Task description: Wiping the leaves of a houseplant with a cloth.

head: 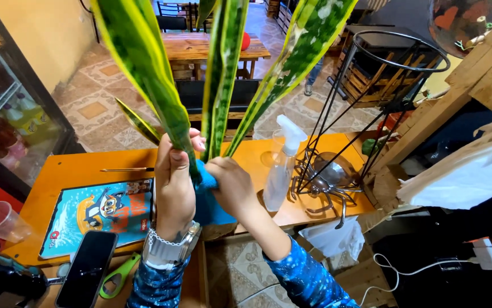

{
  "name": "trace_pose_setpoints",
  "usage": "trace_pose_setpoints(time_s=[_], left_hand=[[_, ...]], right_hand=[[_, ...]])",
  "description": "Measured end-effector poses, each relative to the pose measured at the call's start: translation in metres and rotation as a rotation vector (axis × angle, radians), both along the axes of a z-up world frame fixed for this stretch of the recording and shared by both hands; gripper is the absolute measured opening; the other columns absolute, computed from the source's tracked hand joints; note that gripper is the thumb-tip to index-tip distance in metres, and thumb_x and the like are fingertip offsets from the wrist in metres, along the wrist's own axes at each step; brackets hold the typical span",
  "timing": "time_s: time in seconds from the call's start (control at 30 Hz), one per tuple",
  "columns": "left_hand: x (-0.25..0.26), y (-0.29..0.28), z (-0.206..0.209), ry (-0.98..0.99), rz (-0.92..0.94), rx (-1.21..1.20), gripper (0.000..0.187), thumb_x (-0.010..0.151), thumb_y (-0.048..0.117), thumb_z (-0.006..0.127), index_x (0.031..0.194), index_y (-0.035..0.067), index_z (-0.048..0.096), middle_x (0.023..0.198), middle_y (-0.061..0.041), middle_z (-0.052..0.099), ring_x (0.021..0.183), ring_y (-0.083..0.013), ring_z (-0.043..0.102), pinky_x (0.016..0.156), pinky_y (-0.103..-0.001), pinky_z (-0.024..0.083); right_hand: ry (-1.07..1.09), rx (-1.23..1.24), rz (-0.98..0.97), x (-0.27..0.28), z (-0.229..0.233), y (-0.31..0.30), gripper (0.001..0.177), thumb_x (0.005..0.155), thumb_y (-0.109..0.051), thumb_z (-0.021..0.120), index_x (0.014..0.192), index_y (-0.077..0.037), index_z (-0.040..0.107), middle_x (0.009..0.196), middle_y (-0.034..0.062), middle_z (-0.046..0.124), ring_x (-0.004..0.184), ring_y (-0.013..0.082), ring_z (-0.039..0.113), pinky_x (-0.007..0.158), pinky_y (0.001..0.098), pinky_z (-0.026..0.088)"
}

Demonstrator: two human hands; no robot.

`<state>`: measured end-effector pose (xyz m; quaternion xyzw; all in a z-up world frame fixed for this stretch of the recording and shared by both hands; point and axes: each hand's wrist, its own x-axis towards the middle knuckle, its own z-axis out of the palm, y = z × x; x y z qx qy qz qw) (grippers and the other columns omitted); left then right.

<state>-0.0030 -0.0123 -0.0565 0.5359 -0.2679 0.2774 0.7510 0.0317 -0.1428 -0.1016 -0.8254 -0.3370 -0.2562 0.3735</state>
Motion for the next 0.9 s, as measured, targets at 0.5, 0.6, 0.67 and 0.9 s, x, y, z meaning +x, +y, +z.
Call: trace_pose_setpoints(time_s=[0.5,0.6,0.67,0.9], left_hand=[[0.003,-0.008,0.004,0.041,0.068,0.066,0.048,0.114,0.043,0.046,0.131,0.000,0.056,0.109,-0.004,0.057,0.104,-0.0117,0.054,0.100,-0.027,0.043],[0.000,-0.001,0.011,0.081,0.026,0.103,0.048,0.111,0.042,0.047,0.132,0.000,0.057,0.117,-0.006,0.065,0.111,-0.0124,0.059,0.101,-0.027,0.046],[-0.004,0.005,0.018,-0.003,0.099,0.236,0.048,0.112,0.040,0.048,0.133,-0.002,0.061,0.133,-0.008,0.062,0.124,-0.0150,0.057,0.111,-0.029,0.042],[-0.012,0.012,0.031,0.022,0.059,0.198,0.041,0.112,0.026,0.052,0.138,-0.004,0.059,0.141,-0.007,0.061,0.126,-0.0146,0.056,0.110,-0.029,0.043]], right_hand=[[0.058,0.025,0.063,0.011,0.006,-0.021,0.027,0.076,-0.002,0.073,0.101,-0.010,0.066,0.100,0.0122,0.065,0.103,0.0360,0.062,0.088,0.0438,0.051],[0.031,0.092,0.175,0.003,0.047,-0.026,0.029,0.076,-0.001,0.071,0.103,-0.005,0.062,0.099,0.0141,0.062,0.101,0.0358,0.062,0.090,0.0417,0.051],[-0.022,0.151,0.296,-0.006,0.079,-0.029,0.039,0.074,0.005,0.063,0.112,-0.003,0.063,0.105,0.0140,0.065,0.105,0.0334,0.064,0.095,0.0398,0.051],[0.033,0.227,0.319,-0.031,0.143,-0.032,0.033,0.086,0.007,0.065,0.118,-0.001,0.068,0.102,0.0100,0.069,0.100,0.0218,0.070,0.096,0.0334,0.055]])
